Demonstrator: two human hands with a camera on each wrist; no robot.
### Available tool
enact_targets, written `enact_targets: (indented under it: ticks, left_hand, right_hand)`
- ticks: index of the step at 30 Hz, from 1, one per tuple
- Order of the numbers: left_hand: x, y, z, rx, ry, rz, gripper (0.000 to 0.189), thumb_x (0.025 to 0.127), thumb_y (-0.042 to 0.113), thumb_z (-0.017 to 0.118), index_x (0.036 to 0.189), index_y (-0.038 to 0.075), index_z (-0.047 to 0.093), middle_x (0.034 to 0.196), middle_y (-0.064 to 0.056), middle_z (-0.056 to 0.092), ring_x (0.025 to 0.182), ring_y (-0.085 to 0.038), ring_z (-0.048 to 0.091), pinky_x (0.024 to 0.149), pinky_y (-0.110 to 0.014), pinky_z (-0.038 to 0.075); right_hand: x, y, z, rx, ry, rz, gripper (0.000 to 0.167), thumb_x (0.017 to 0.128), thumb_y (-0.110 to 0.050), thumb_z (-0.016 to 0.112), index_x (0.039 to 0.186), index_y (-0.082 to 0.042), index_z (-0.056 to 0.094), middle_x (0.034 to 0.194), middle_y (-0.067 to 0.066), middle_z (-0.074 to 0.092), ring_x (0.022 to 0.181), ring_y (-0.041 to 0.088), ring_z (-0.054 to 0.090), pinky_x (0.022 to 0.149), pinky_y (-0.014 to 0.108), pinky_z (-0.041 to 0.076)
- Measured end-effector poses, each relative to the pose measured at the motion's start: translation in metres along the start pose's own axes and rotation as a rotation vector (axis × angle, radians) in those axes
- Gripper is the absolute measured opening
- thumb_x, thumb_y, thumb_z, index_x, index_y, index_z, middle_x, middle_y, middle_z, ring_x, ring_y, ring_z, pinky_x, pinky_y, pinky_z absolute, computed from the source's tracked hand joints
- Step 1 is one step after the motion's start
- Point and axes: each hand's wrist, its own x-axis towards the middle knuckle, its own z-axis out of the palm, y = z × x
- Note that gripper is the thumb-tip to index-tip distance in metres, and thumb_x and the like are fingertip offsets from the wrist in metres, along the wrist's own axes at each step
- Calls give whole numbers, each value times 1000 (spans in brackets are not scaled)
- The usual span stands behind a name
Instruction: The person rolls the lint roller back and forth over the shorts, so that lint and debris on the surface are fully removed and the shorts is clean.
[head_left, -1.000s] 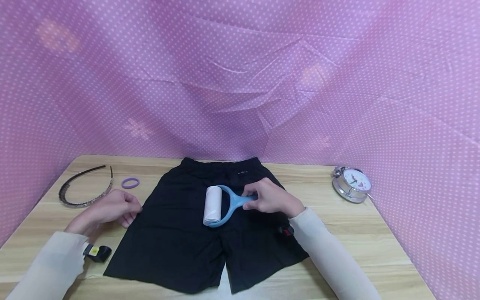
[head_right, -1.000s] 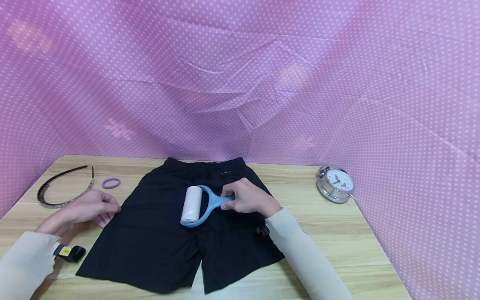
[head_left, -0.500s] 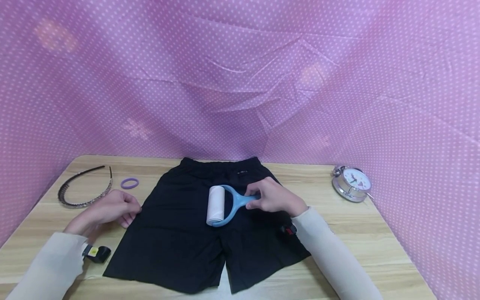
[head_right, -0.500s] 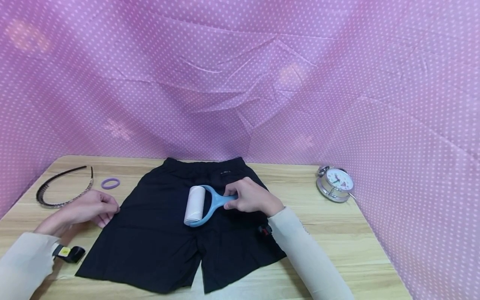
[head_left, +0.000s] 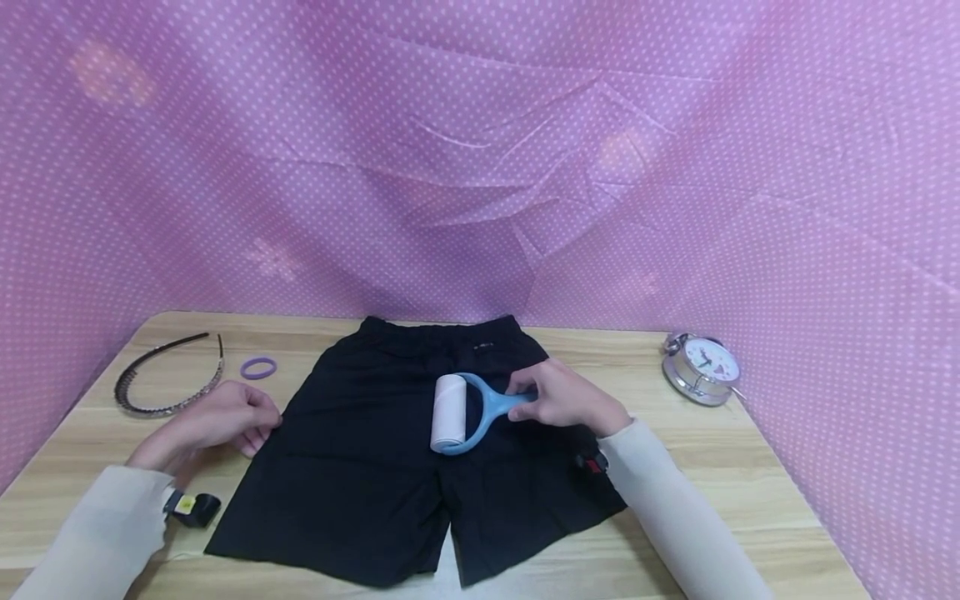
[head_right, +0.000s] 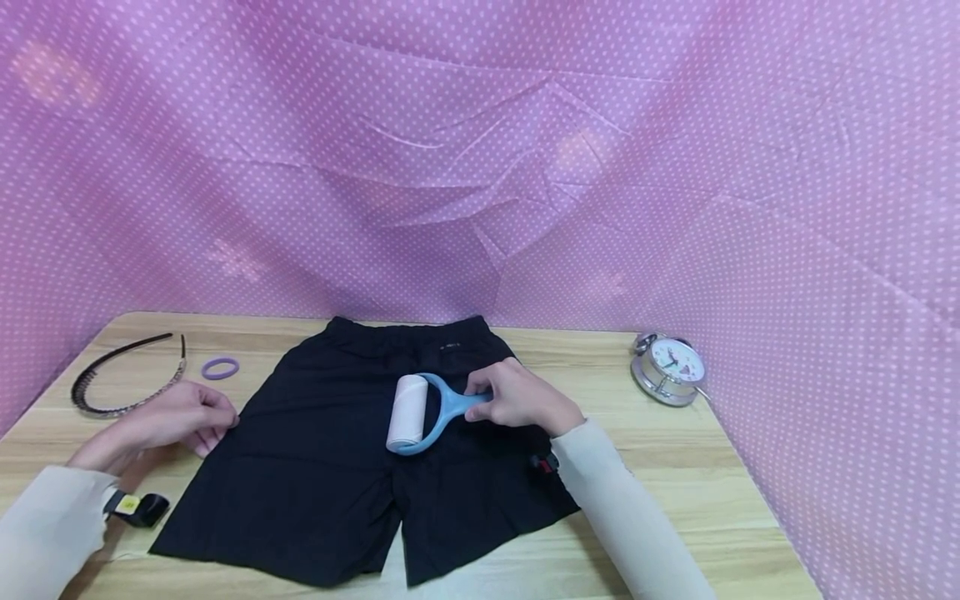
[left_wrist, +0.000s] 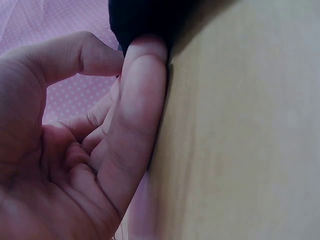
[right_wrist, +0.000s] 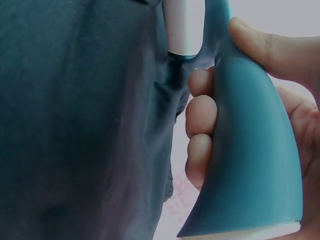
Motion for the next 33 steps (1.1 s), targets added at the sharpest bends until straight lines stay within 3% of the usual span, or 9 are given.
enact_targets:
  ticks: [9,33]
  left_hand:
    - [0,1,0,4,2,4,20,94,13,58,97,-4,68,74,-5,64,65,-15,66,60,-32,62]
    - [0,0,-1,-23,-1,-2,18,93,12,59,95,-4,68,73,-4,64,63,-14,66,59,-32,62]
  right_hand:
    - [-5,4,-11,61,-28,18,9,86,-20,80,90,-26,76,69,-8,61,50,4,44,47,19,34]
    - [-22,25,-23,43,-25,34,10,83,-20,81,87,-28,76,71,-11,65,59,6,50,53,19,39]
